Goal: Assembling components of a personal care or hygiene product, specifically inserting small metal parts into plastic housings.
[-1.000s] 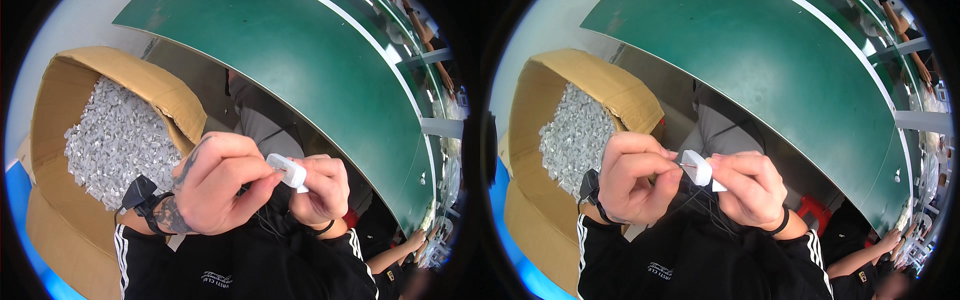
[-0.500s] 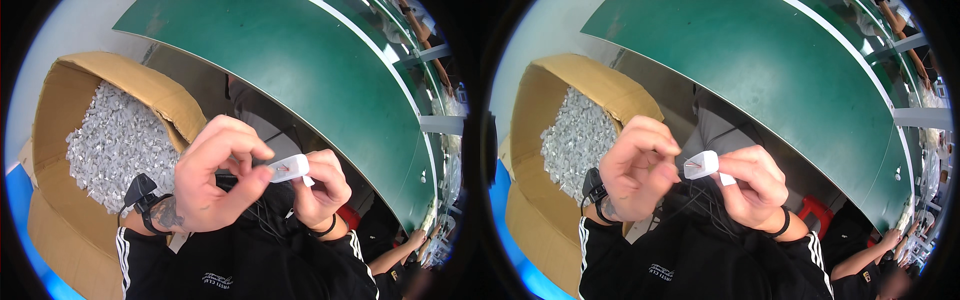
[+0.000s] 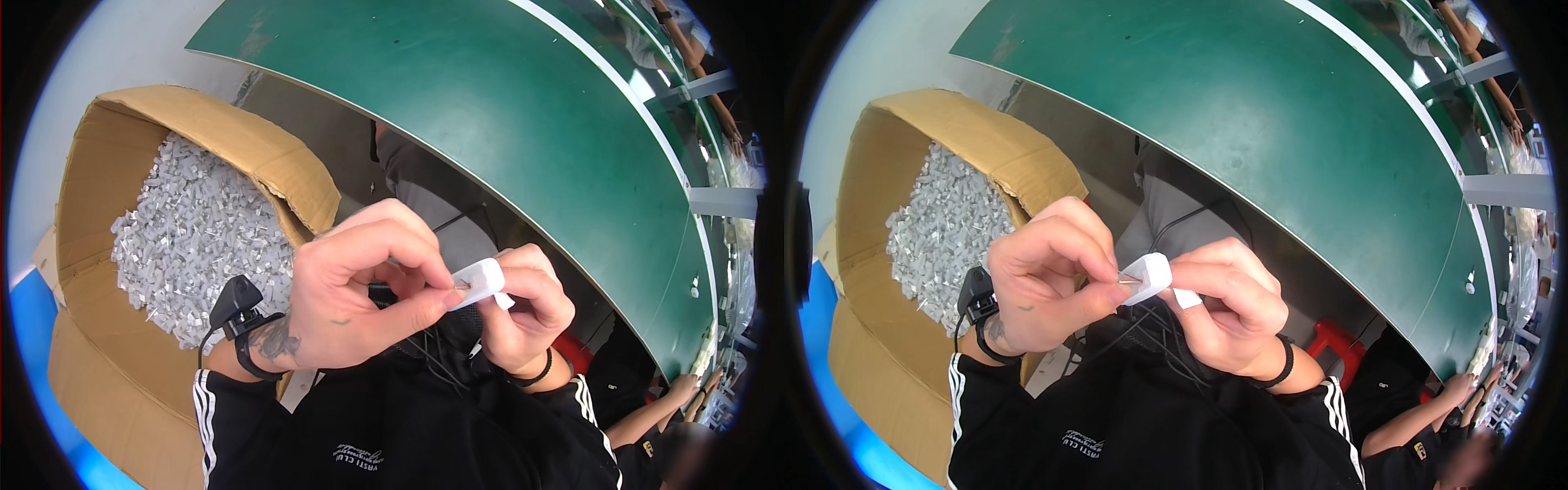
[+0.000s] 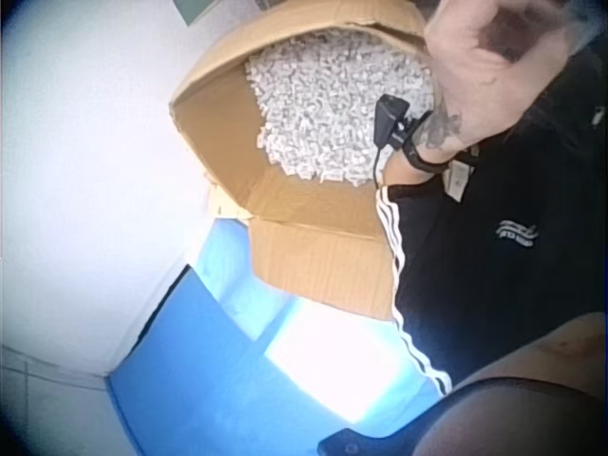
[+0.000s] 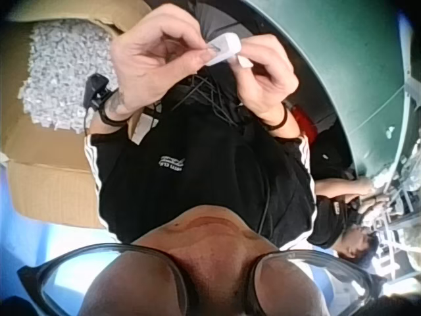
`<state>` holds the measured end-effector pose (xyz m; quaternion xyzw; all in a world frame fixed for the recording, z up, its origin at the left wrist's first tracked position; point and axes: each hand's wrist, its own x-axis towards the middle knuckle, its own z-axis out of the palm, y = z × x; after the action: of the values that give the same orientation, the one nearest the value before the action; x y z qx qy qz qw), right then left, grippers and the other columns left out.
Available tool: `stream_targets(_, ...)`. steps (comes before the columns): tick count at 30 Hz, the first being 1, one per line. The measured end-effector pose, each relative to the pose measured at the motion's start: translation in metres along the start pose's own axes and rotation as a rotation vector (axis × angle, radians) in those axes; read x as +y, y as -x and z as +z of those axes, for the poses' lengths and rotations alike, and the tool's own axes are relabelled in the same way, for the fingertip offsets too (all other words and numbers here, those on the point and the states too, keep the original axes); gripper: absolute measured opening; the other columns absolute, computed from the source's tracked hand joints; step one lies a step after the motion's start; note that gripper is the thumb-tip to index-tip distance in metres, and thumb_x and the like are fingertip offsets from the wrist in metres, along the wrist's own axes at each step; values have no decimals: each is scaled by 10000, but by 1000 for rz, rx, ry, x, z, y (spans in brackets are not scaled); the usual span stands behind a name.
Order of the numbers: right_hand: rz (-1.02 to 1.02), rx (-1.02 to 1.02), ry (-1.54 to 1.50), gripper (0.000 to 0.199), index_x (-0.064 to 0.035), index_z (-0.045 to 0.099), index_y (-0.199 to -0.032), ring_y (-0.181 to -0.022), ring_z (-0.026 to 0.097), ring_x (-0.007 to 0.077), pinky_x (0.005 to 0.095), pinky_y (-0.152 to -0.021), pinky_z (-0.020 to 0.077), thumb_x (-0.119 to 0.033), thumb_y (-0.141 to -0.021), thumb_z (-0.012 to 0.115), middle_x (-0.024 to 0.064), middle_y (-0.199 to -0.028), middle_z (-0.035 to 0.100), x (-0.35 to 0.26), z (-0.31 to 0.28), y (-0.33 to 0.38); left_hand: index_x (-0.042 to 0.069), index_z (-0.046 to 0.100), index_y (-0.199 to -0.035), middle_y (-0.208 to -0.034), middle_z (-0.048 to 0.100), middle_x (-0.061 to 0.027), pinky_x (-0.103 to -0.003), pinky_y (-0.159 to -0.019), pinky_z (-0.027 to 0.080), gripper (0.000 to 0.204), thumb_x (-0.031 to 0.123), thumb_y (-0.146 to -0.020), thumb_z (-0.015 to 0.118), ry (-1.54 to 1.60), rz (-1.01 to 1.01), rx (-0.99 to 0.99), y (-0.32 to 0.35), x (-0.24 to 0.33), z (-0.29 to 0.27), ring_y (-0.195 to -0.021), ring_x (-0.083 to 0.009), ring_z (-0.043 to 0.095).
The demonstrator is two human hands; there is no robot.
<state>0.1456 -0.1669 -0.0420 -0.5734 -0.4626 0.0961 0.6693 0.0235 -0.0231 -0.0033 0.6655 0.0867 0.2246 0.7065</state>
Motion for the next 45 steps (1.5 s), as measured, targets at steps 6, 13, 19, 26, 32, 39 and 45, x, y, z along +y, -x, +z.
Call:
stream_targets(6, 37, 32, -57, 210, 18, 679, -881, -630, 587, 144, 239, -529, 455, 119, -697, 692, 103, -777, 642, -3, 2, 4, -9, 606, -834, -855, 558, -103, -224, -626, 430, 204, -99, -705, 736, -57, -2, -2, 1, 1, 4, -726, -111, 536)
stream_targets(13, 15, 8, -55, 194, 24, 674, -890, -642, 591, 148, 240, -546, 464, 107, -716, 692, 111, -789, 641, -5, 2, 4, -8, 624, -821, -877, 580, -139, -232, -624, 459, 269, 54, -673, 839, -327, 297, 23, 3, 1, 4, -742, -142, 554)
stream_targets(19, 211, 22, -333, 163, 21, 660, -912, -733, 593, 146, 240, -621, 468, 65, -759, 693, 134, -894, 637, 6, 0, 12, -70, 641, -927, -896, 667, -183, -304, -633, 513, 447, 76, -585, 888, -403, 461, -15, 1, -7, 7, -761, -253, 667)
stream_targets(26, 267, 31, -465, 128, 24, 660, -893, -716, 601, 157, 246, -628, 471, 34, -769, 691, 128, -859, 631, 8, 3, 18, -51, 656, -965, -879, 669, -169, -283, -613, 511, 391, -33, -607, 811, -488, 432, 4, 2, 0, 6, -726, -229, 653)
stream_targets(32, 175, 20, -249, 160, 35, 669, -876, -649, 576, 140, 233, -582, 444, 61, -722, 705, 108, -792, 619, 5, -2, 14, -55, 652, -1001, -949, 642, -175, -260, -662, 541, 377, -43, -652, 795, -313, 176, -110, 0, 5, -1, -827, -201, 647)
stream_targets(39, -50, -48, 162, 281, 2, 699, -885, -558, 548, 129, 238, -472, 425, 147, -644, 690, 50, -705, 612, -12, -10, -19, -91, 618, -1015, -1001, 631, -174, -323, -783, 586, 295, -126, -731, 689, 103, -249, 11, 0, 1, 4, -903, -221, 653)
stream_targets(45, -163, -31, 243, 361, -7, 699, -820, -501, 523, 168, 254, -430, 409, 109, -478, 684, 53, -664, 557, -11, -16, -21, -102, 632, -1013, -985, 637, -161, -253, -743, 579, 269, -146, -751, 679, 287, -285, -39, -7, 0, 6, -939, -213, 659)
